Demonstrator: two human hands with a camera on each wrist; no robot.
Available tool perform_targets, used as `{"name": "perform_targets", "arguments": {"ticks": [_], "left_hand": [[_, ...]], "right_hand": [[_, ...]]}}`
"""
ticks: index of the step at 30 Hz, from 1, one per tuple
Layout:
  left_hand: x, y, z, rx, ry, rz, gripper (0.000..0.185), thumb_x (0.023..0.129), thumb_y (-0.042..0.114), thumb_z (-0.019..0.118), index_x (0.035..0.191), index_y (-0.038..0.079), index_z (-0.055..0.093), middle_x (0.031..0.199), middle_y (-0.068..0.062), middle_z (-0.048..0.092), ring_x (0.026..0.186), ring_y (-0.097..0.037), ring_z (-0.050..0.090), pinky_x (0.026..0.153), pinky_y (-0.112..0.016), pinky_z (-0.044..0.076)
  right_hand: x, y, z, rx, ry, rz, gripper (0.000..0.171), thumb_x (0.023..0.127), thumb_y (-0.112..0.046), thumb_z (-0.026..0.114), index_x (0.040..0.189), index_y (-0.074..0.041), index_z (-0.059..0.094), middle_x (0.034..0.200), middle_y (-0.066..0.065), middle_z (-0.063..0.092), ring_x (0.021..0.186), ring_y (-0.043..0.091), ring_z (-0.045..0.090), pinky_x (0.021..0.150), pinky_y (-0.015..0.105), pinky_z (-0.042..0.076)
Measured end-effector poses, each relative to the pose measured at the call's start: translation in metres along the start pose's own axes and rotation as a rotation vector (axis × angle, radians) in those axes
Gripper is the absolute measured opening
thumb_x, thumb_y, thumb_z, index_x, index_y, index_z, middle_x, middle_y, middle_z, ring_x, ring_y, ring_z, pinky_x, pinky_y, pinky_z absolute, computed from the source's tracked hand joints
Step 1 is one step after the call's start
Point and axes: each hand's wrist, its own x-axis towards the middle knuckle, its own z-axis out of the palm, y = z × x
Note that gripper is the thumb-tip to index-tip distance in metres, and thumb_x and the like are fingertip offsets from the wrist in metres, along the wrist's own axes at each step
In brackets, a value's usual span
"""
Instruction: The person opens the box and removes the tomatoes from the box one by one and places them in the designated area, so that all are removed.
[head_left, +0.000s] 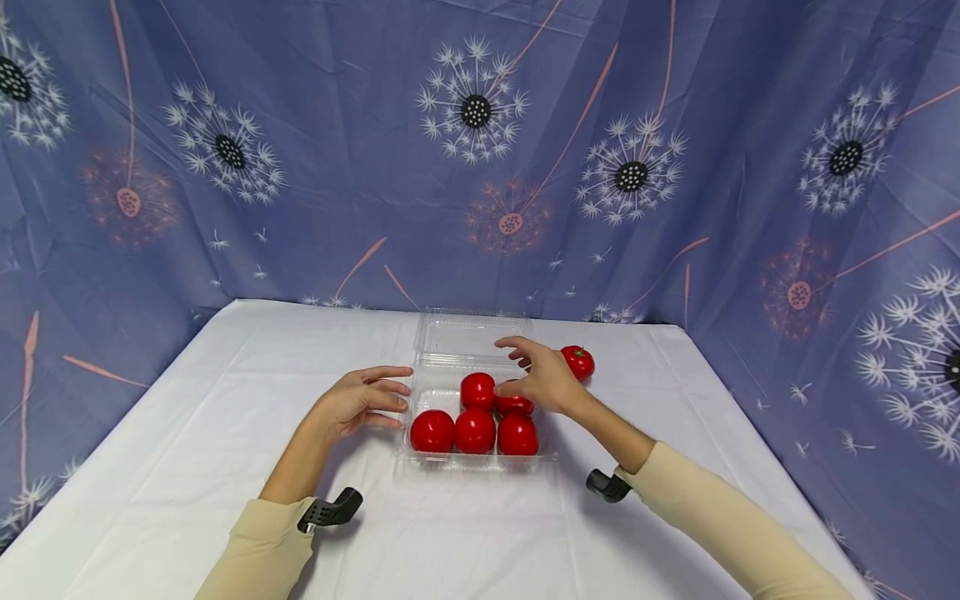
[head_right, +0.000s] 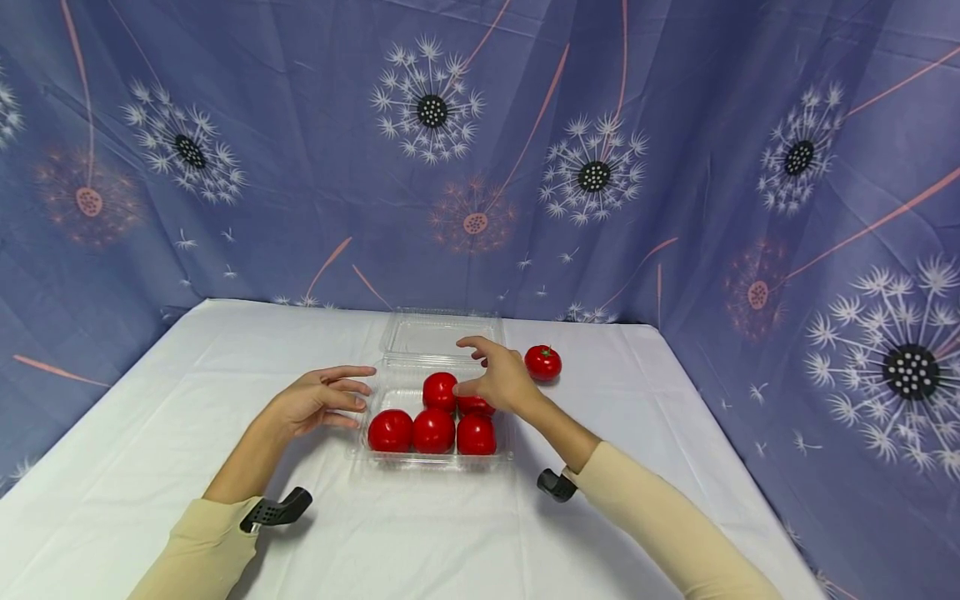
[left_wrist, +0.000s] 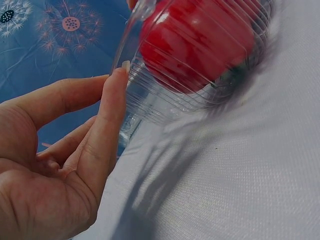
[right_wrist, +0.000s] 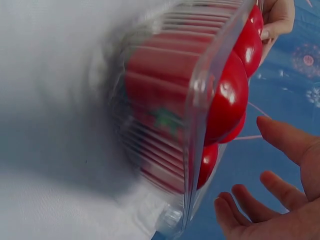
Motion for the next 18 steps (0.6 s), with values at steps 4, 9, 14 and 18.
{"name": "perform_targets", "arguments": {"ticks": [4,9,14,18], "left_hand": [[0.0,0.0,0.0,0.003,-0.001,0.002,0.07,0.087,-0.007,0.067,0.151,-0.005,0.04,0.116,-0.014,0.065,0.085,-0.016,0.071,0.073,-0.037,0.065],[0.0,0.0,-0.001,0.004,-0.001,0.003,0.07,0.087,-0.007,0.067,0.151,-0.005,0.04,0.117,-0.015,0.065,0.085,-0.016,0.071,0.073,-0.036,0.065],[0.001,-0.001,-0.001,-0.002,-0.002,0.0,0.07,0.086,-0.007,0.067,0.151,-0.005,0.04,0.117,-0.015,0.065,0.085,-0.016,0.071,0.072,-0.036,0.065],[0.002,-0.001,-0.001,-0.009,-0.003,-0.005,0.07,0.086,-0.007,0.067,0.151,-0.005,0.041,0.116,-0.015,0.065,0.084,-0.015,0.071,0.072,-0.036,0.065]], "right_hand": [[0.001,-0.002,0.004,-0.012,-0.027,-0.005,0.067,0.079,-0.017,0.086,0.14,-0.02,0.059,0.132,0.015,0.065,0.118,0.04,0.062,0.097,0.05,0.057],[0.001,-0.003,0.007,-0.02,-0.05,-0.017,0.064,0.079,-0.016,0.086,0.137,-0.021,0.062,0.13,0.015,0.066,0.119,0.041,0.062,0.098,0.051,0.056],[0.002,-0.003,0.012,-0.043,-0.081,-0.025,0.063,0.078,-0.015,0.086,0.136,-0.021,0.063,0.132,0.018,0.065,0.12,0.04,0.062,0.098,0.052,0.056],[0.003,-0.002,0.015,-0.056,-0.09,-0.014,0.063,0.078,-0.013,0.087,0.135,-0.022,0.064,0.132,0.017,0.066,0.12,0.036,0.063,0.098,0.051,0.056]]}}
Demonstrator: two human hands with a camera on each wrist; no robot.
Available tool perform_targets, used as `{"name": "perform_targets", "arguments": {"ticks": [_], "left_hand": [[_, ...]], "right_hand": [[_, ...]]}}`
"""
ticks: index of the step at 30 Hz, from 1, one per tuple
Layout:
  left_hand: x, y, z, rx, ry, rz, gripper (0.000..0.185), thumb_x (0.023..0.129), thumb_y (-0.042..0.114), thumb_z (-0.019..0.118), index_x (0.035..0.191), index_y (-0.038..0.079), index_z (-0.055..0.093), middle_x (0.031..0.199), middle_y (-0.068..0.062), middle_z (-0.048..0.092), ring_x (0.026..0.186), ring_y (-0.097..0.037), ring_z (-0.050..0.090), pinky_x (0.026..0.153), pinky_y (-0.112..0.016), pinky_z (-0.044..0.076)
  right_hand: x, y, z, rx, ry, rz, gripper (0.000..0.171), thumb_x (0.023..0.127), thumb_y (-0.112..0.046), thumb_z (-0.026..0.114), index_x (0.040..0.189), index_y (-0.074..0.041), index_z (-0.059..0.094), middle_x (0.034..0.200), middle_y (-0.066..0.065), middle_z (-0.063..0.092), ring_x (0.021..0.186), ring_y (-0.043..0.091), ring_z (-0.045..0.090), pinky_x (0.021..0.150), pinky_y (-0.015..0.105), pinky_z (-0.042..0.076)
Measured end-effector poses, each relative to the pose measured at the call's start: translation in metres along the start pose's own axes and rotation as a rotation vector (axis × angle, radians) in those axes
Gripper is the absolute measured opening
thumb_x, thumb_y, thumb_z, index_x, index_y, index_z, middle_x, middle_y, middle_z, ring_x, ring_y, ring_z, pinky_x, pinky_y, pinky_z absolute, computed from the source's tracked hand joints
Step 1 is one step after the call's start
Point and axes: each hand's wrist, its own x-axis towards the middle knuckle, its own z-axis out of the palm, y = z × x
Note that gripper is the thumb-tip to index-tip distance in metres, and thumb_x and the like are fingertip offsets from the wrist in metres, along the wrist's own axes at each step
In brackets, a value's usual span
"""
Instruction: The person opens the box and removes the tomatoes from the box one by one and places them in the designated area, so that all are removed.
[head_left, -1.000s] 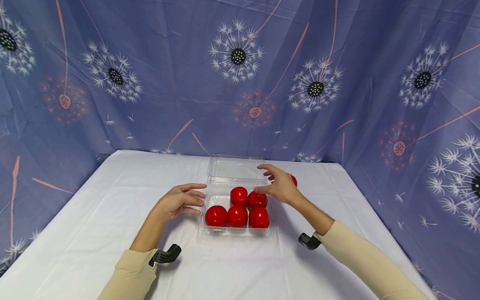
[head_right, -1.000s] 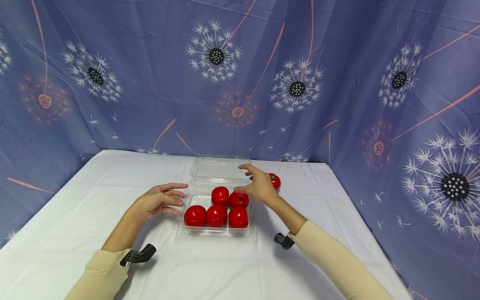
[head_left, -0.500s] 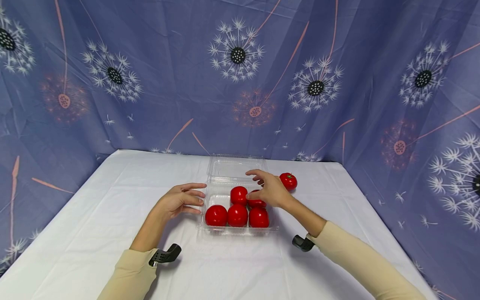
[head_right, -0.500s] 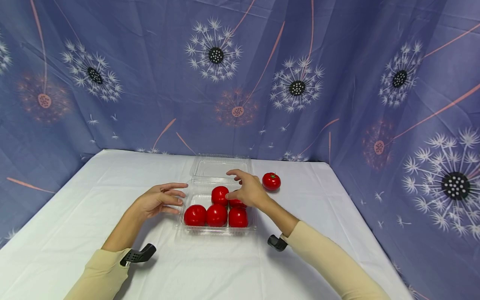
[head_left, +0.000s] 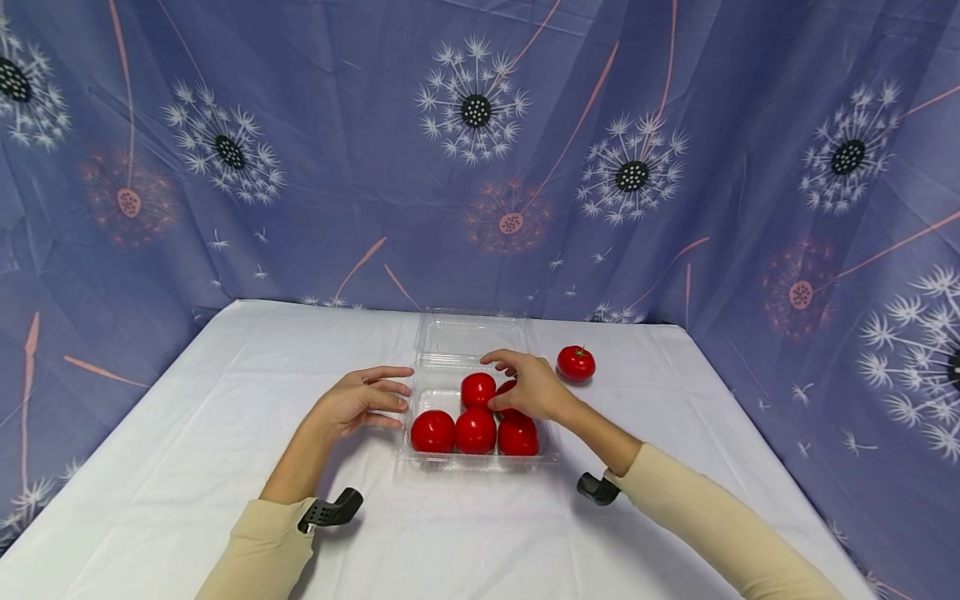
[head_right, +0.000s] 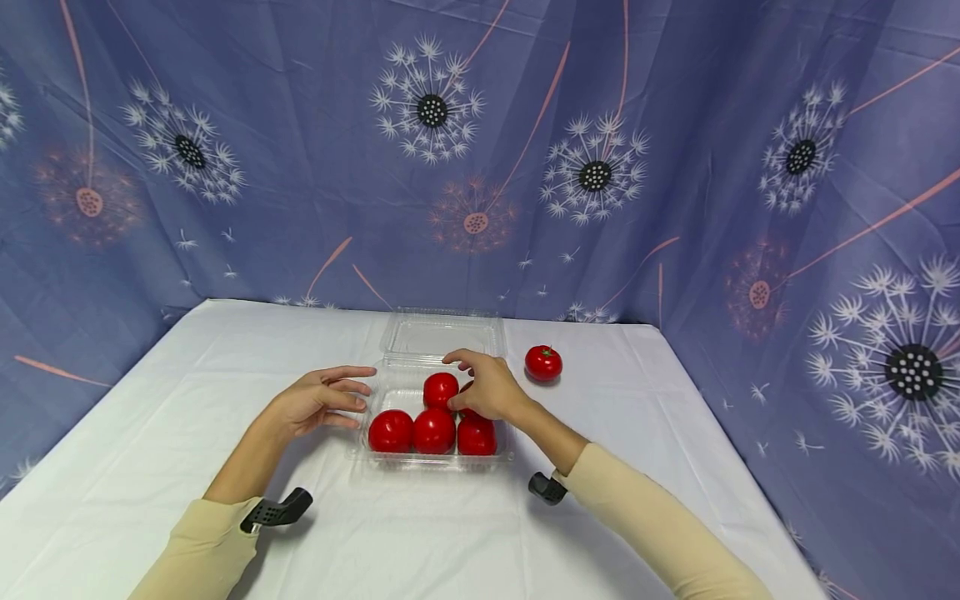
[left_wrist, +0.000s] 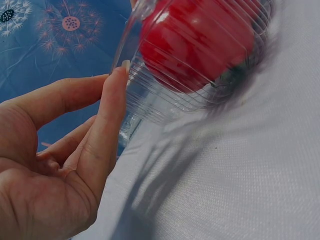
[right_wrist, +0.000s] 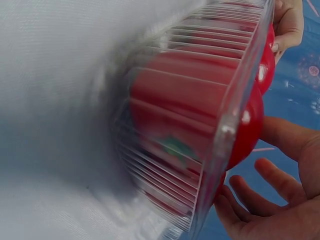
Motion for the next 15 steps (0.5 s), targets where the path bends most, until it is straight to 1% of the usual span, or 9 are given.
{"name": "perform_targets", "arguments": {"ticks": [5,9,15], "left_hand": [[0.0002,0.0002,-0.0001,-0.003,0.0,-0.002,0.07,0.086,-0.007,0.068,0.151,-0.004,0.041,0.116,-0.015,0.065,0.084,-0.016,0.072,0.072,-0.036,0.065],[-0.0002,0.0003,0.0,-0.003,-0.001,0.0,0.069,0.086,-0.007,0.068,0.15,-0.004,0.041,0.115,-0.014,0.066,0.084,-0.016,0.072,0.072,-0.036,0.065],[-0.0009,0.0004,0.0004,0.006,-0.002,0.003,0.069,0.087,-0.007,0.068,0.151,-0.004,0.041,0.117,-0.015,0.065,0.086,-0.017,0.071,0.073,-0.037,0.065]], "right_hand": [[0.0004,0.0008,0.0035,-0.02,0.013,0.009,0.06,0.077,-0.012,0.088,0.132,-0.023,0.066,0.129,0.013,0.068,0.115,0.032,0.066,0.096,0.048,0.058],[0.0003,0.0003,0.0052,-0.032,0.015,0.005,0.057,0.077,-0.012,0.088,0.129,-0.019,0.067,0.127,0.014,0.068,0.113,0.032,0.067,0.094,0.047,0.058],[0.0009,-0.001,0.0069,-0.02,0.015,0.006,0.046,0.079,-0.012,0.087,0.121,-0.019,0.07,0.125,0.015,0.069,0.112,0.032,0.068,0.092,0.047,0.059]]}}
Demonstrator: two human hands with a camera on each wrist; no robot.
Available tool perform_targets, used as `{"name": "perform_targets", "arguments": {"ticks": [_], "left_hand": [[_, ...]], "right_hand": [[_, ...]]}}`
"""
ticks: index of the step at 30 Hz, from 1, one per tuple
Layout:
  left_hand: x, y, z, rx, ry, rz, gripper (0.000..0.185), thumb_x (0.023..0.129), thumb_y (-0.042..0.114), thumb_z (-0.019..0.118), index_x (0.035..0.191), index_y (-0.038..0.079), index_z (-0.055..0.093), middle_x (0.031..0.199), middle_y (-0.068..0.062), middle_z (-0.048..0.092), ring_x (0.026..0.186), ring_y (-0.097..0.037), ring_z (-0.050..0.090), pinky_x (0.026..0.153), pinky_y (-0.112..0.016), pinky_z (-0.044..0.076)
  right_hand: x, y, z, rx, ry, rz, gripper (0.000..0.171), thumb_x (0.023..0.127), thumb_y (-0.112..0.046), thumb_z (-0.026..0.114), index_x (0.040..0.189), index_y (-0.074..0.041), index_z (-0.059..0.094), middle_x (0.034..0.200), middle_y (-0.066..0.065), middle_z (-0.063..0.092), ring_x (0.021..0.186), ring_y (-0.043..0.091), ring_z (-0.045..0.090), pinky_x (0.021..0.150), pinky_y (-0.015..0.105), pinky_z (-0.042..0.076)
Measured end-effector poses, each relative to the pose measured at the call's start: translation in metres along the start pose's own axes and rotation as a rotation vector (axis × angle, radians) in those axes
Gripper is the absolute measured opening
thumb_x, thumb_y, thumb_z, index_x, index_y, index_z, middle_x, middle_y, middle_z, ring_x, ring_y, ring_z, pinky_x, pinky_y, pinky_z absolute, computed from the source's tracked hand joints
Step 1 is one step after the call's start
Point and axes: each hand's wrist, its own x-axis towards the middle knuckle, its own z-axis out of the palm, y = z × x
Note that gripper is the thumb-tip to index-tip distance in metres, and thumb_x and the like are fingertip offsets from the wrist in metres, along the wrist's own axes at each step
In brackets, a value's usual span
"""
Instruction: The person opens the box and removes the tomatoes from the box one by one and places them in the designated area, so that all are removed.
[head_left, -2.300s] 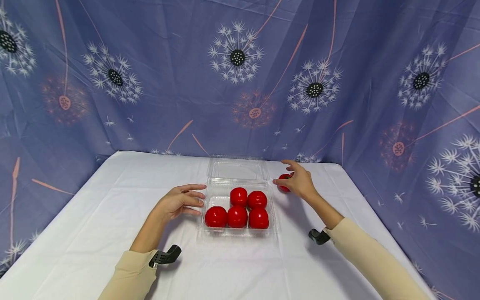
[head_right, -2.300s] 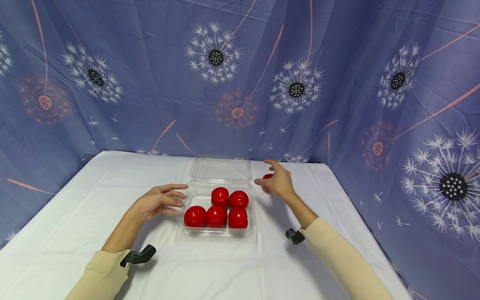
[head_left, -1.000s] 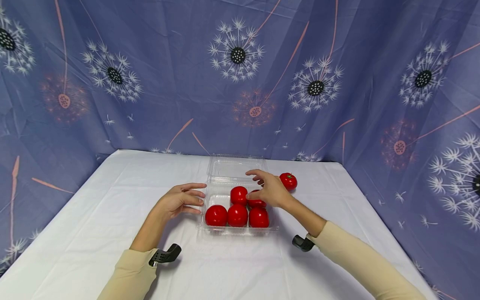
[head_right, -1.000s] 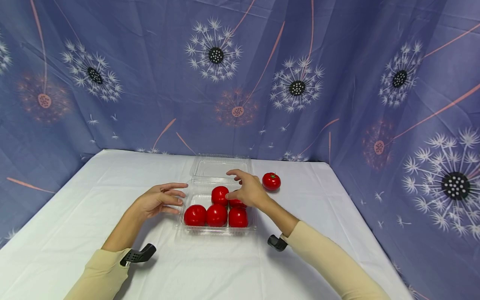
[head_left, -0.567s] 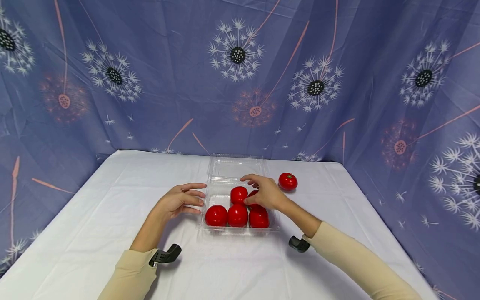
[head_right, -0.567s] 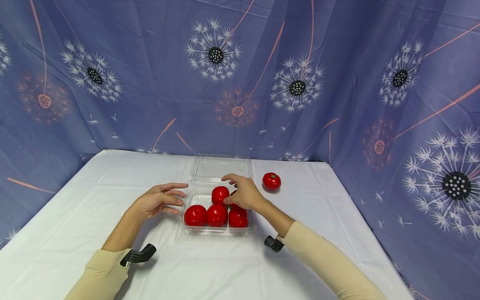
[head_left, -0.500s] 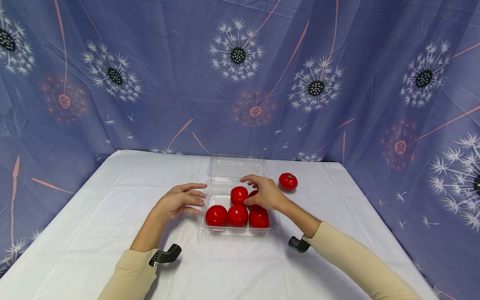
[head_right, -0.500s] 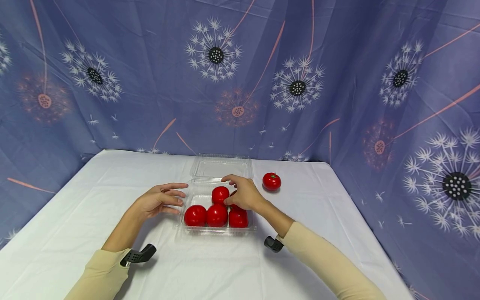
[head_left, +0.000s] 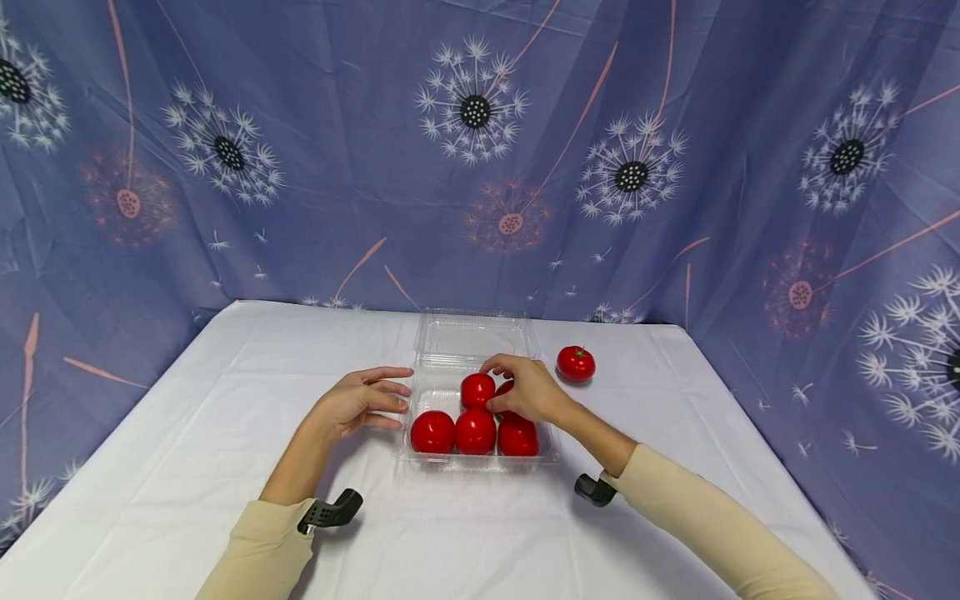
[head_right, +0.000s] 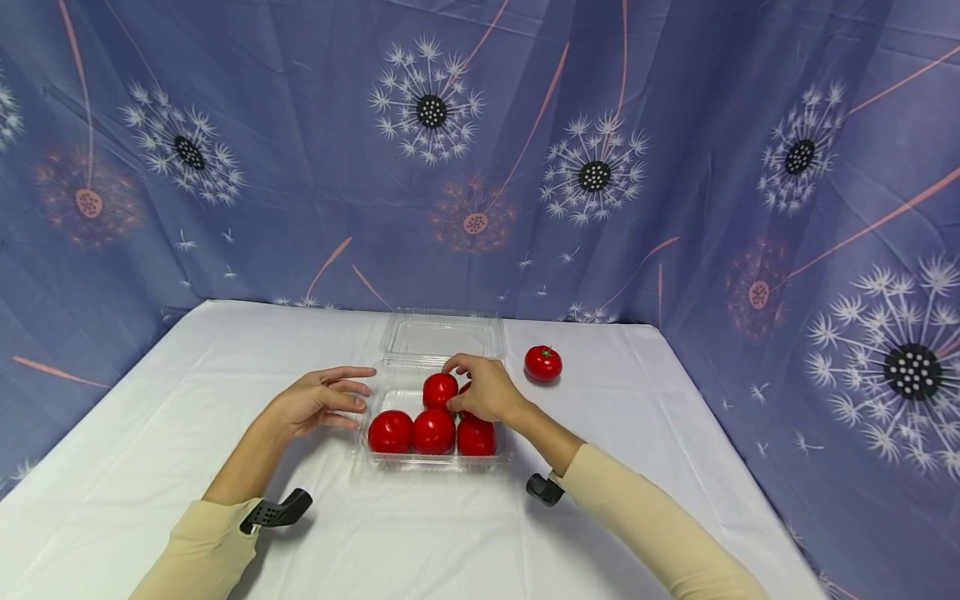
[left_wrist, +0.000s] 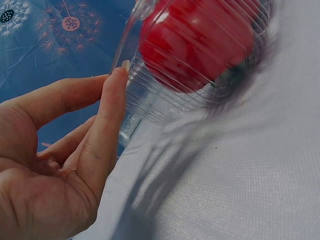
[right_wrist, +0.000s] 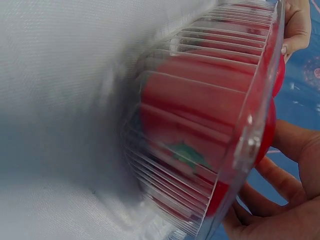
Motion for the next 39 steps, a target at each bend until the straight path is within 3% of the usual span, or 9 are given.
{"name": "perform_targets", "arguments": {"ticks": [6,18,24,33,39], "left_hand": [[0.0,0.0,0.0,-0.01,0.004,-0.006,0.07,0.086,-0.007,0.068,0.151,-0.005,0.041,0.116,-0.015,0.066,0.085,-0.016,0.072,0.072,-0.036,0.065],[0.0,0.001,-0.001,-0.003,0.007,-0.006,0.071,0.086,-0.006,0.069,0.151,-0.004,0.041,0.117,-0.016,0.065,0.085,-0.016,0.072,0.072,-0.036,0.065],[0.0,0.0,0.0,-0.017,0.0,-0.008,0.071,0.086,-0.007,0.069,0.151,-0.005,0.04,0.117,-0.016,0.065,0.085,-0.017,0.072,0.071,-0.037,0.065],[0.001,0.001,0.001,-0.023,0.01,-0.015,0.069,0.086,-0.008,0.068,0.15,-0.004,0.043,0.115,-0.015,0.066,0.083,-0.016,0.072,0.071,-0.037,0.065],[0.0,0.0,0.001,-0.019,0.003,-0.007,0.069,0.086,-0.006,0.069,0.15,-0.004,0.042,0.116,-0.015,0.066,0.084,-0.016,0.072,0.071,-0.036,0.065]], "right_hand": [[0.003,0.001,0.002,0.002,-0.001,0.003,0.039,0.082,-0.014,0.085,0.118,-0.02,0.072,0.121,0.012,0.071,0.113,0.033,0.068,0.093,0.046,0.059],[0.01,-0.007,0.005,-0.032,-0.016,-0.033,0.036,0.083,-0.018,0.084,0.117,-0.017,0.072,0.118,0.011,0.072,0.115,0.034,0.064,0.106,0.057,0.044],[0.012,-0.013,0.009,-0.031,-0.009,-0.039,0.037,0.083,-0.019,0.084,0.118,-0.017,0.072,0.115,0.01,0.073,0.112,0.034,0.064,0.094,0.048,0.054],[0.016,-0.015,0.018,-0.017,0.014,-0.031,0.042,0.081,-0.02,0.085,0.119,-0.015,0.07,0.111,0.008,0.073,0.107,0.031,0.066,0.086,0.041,0.056],[0.016,-0.014,0.023,-0.011,0.024,-0.035,0.037,0.081,-0.024,0.086,0.115,-0.02,0.07,0.111,0.009,0.071,0.107,0.033,0.063,0.08,0.039,0.056]]}}
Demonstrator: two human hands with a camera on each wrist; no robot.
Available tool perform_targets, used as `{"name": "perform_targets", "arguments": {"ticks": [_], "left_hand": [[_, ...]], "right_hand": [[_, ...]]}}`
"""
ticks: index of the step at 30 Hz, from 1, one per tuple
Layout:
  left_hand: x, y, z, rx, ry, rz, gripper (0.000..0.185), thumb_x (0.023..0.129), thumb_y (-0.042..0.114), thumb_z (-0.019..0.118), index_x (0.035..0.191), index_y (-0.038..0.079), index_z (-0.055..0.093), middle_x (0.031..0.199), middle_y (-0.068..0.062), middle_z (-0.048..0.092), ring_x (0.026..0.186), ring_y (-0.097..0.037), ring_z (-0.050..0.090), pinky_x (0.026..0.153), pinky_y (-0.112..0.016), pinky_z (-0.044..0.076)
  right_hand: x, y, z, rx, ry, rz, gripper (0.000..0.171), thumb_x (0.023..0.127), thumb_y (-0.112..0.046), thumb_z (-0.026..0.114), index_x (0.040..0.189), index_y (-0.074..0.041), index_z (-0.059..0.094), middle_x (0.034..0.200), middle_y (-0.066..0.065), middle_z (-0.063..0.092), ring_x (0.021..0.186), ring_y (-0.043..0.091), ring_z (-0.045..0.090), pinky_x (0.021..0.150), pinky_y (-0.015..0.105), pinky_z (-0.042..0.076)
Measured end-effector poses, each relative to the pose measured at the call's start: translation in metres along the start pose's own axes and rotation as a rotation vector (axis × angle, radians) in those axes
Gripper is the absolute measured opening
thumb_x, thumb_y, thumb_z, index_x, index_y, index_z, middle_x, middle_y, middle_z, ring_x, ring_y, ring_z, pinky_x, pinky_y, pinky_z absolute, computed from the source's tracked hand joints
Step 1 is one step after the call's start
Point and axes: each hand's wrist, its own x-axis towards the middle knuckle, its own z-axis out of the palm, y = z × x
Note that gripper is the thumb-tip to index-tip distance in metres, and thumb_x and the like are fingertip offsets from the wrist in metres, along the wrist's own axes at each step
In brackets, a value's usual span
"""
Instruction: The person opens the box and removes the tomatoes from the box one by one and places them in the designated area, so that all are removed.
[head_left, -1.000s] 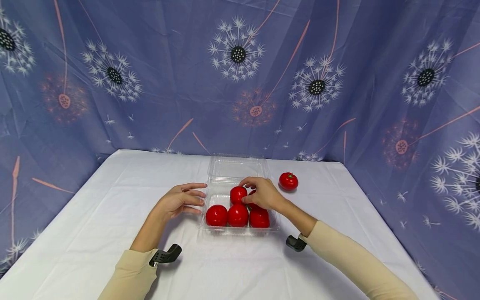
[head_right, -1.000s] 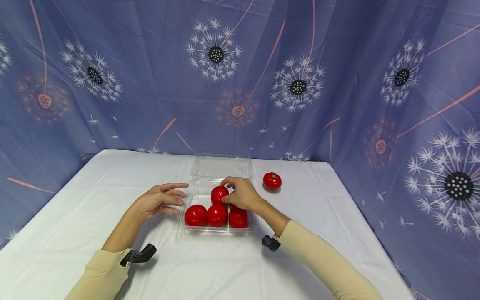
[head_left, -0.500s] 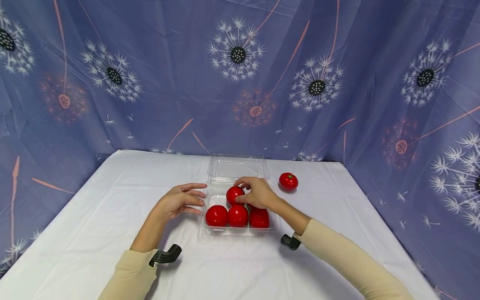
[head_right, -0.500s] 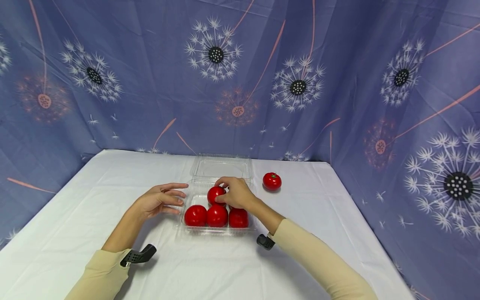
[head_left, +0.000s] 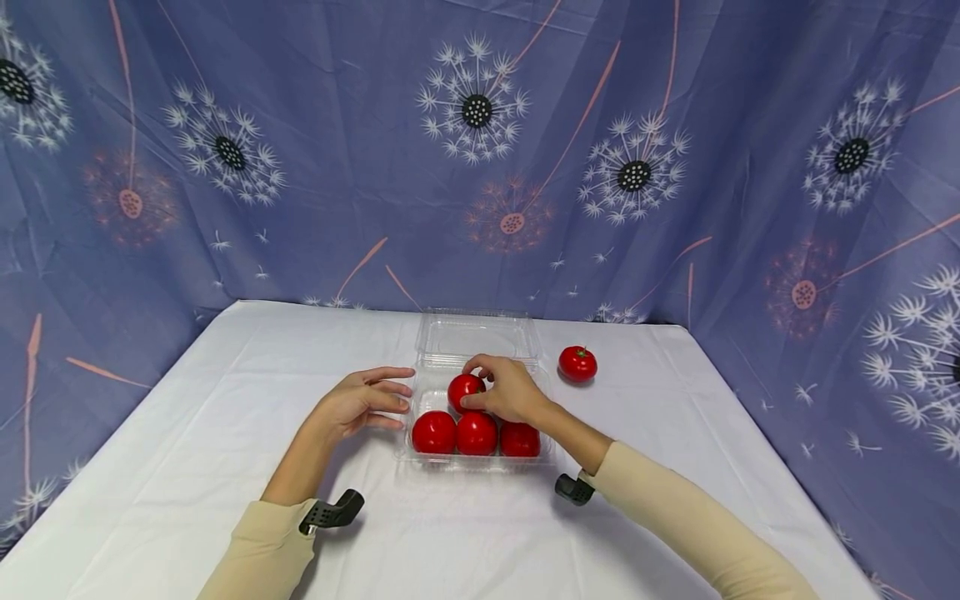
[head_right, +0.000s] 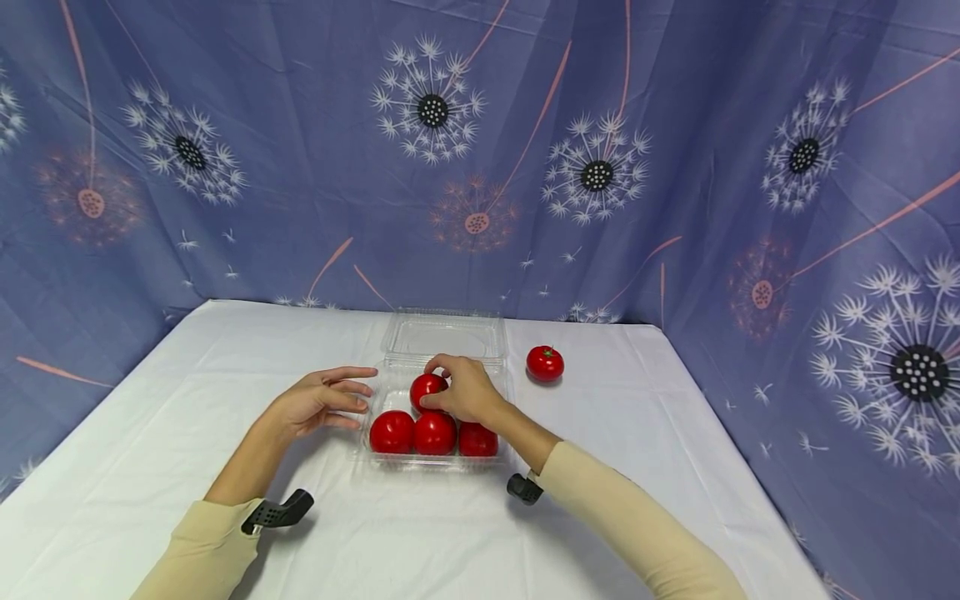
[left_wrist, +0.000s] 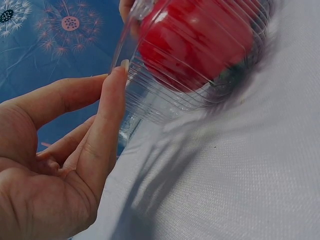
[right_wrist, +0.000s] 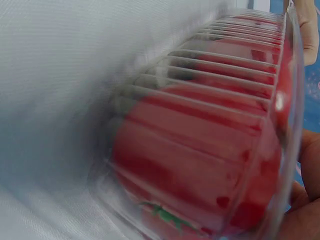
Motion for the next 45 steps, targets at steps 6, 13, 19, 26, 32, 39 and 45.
{"name": "perform_targets", "arguments": {"ticks": [6,13,19,26,32,39,45], "left_hand": [[0.0003,-0.0002,-0.0001,0.005,0.003,-0.002,0.069,0.086,-0.007,0.068,0.15,-0.004,0.043,0.116,-0.016,0.066,0.084,-0.016,0.072,0.071,-0.036,0.065],[0.0007,-0.0004,0.0011,-0.002,0.007,-0.003,0.068,0.086,-0.008,0.068,0.149,-0.003,0.044,0.117,-0.016,0.065,0.084,-0.016,0.073,0.07,-0.035,0.065],[0.0009,-0.0018,-0.0005,0.002,0.0,-0.001,0.069,0.086,-0.007,0.068,0.15,-0.004,0.042,0.117,-0.015,0.066,0.085,-0.016,0.072,0.071,-0.036,0.065],[0.001,-0.0025,-0.0011,0.012,0.0,0.001,0.07,0.086,-0.006,0.068,0.151,-0.004,0.041,0.119,-0.017,0.065,0.085,-0.016,0.072,0.072,-0.036,0.065],[0.0025,-0.0023,-0.0005,0.01,0.009,-0.004,0.069,0.087,-0.006,0.067,0.151,-0.004,0.042,0.118,-0.017,0.066,0.085,-0.016,0.072,0.071,-0.036,0.065],[0.0022,-0.0013,-0.001,0.006,0.0,0.001,0.069,0.087,-0.006,0.068,0.15,-0.004,0.042,0.116,-0.015,0.067,0.084,-0.016,0.072,0.071,-0.036,0.065],[0.0025,-0.0015,0.0,0.012,0.004,-0.003,0.07,0.086,-0.007,0.068,0.151,-0.004,0.042,0.118,-0.016,0.065,0.084,-0.016,0.072,0.071,-0.035,0.065]], "right_hand": [[-0.0007,-0.0014,0.0011,-0.001,-0.016,-0.021,0.041,0.082,-0.025,0.085,0.119,-0.021,0.07,0.112,0.009,0.072,0.108,0.033,0.064,0.078,0.038,0.059],[0.001,-0.0021,0.0017,-0.016,-0.062,-0.009,0.048,0.081,-0.027,0.085,0.126,-0.021,0.068,0.113,0.012,0.072,0.107,0.033,0.066,0.081,0.043,0.06],[0.0037,-0.0012,0.0027,-0.03,-0.106,0.013,0.055,0.082,-0.03,0.085,0.132,-0.021,0.064,0.117,0.012,0.07,0.109,0.03,0.066,0.083,0.046,0.06],[0.0055,-0.0012,0.0022,-0.034,-0.132,0.022,0.06,0.082,-0.032,0.084,0.136,-0.02,0.061,0.115,0.014,0.069,0.103,0.028,0.066,0.083,0.046,0.06],[0.0063,-0.0031,0.0011,-0.032,-0.15,0.03,0.062,0.082,-0.032,0.085,0.137,-0.02,0.06,0.115,0.014,0.069,0.102,0.027,0.066,0.083,0.047,0.06],[0.0078,-0.0035,0.0018,-0.037,-0.146,0.031,0.061,0.081,-0.032,0.085,0.136,-0.02,0.06,0.114,0.014,0.069,0.101,0.027,0.066,0.083,0.046,0.06],[0.0064,-0.0045,0.0045,-0.048,-0.111,0.033,0.058,0.079,-0.032,0.087,0.131,-0.023,0.064,0.112,0.012,0.071,0.103,0.029,0.065,0.081,0.045,0.06]]}}
